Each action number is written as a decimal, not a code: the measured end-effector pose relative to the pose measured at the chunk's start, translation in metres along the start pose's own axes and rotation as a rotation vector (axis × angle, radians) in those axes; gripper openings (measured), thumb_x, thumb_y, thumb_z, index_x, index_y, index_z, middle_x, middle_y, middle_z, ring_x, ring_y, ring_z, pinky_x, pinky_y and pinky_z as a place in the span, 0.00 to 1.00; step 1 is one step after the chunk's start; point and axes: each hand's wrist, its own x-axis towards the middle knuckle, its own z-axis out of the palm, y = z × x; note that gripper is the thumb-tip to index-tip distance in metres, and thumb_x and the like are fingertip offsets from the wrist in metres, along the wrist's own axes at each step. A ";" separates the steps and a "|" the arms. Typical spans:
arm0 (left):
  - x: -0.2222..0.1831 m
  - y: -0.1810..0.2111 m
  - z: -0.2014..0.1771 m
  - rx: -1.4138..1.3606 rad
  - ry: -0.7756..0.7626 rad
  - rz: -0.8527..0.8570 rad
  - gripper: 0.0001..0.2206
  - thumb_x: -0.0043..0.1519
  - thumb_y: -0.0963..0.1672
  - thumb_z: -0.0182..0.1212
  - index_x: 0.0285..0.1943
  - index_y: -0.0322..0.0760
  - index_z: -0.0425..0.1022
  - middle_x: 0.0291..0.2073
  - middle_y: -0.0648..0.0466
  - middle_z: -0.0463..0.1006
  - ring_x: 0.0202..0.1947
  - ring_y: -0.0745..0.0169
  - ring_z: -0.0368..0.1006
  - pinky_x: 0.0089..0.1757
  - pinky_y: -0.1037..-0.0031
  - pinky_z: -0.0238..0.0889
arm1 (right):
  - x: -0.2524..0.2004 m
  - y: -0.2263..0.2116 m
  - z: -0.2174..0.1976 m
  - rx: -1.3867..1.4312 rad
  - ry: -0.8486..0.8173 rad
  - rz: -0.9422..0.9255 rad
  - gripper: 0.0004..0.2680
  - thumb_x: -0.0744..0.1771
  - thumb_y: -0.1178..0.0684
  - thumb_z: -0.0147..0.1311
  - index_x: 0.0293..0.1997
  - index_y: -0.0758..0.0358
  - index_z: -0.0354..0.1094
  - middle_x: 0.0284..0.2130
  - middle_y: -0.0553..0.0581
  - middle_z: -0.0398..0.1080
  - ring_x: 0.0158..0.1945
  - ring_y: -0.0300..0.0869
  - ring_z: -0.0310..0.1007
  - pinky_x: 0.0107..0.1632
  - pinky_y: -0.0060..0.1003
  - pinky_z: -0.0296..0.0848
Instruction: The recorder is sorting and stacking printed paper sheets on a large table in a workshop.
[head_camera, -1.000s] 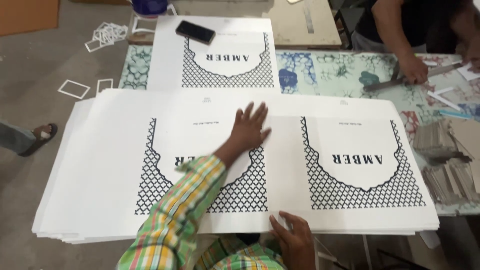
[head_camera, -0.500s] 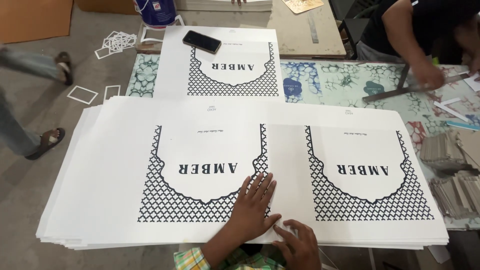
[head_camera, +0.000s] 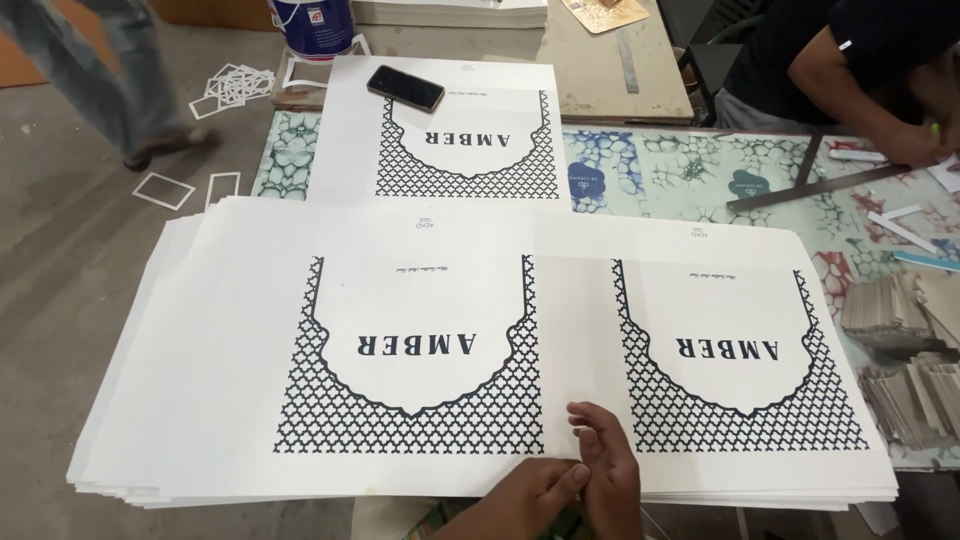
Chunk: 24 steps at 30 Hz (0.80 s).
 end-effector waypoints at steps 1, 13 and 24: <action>0.000 0.000 -0.001 -0.042 -0.039 -0.038 0.21 0.74 0.50 0.47 0.46 0.24 0.74 0.31 0.44 0.78 0.35 0.55 0.72 0.42 0.68 0.66 | 0.002 -0.004 0.002 0.011 -0.020 0.012 0.13 0.71 0.51 0.46 0.57 0.67 0.69 0.52 0.56 0.74 0.57 0.43 0.71 0.59 0.37 0.69; 0.015 -0.022 -0.009 -0.201 0.250 0.209 0.39 0.69 0.58 0.49 0.82 0.37 0.38 0.74 0.42 0.52 0.74 0.47 0.52 0.65 0.57 0.56 | -0.001 -0.066 0.015 -0.610 -0.444 -0.549 0.29 0.55 0.63 0.67 0.64 0.52 0.69 0.70 0.70 0.49 0.69 0.63 0.56 0.62 0.50 0.68; 0.032 0.000 -0.062 0.030 -0.220 0.522 0.27 0.67 0.48 0.64 0.73 0.37 0.60 0.70 0.47 0.67 0.82 0.39 0.48 0.67 0.47 0.57 | 0.009 -0.049 0.009 -0.292 -0.597 -0.543 0.17 0.64 0.60 0.61 0.59 0.54 0.71 0.68 0.69 0.60 0.74 0.61 0.59 0.71 0.56 0.61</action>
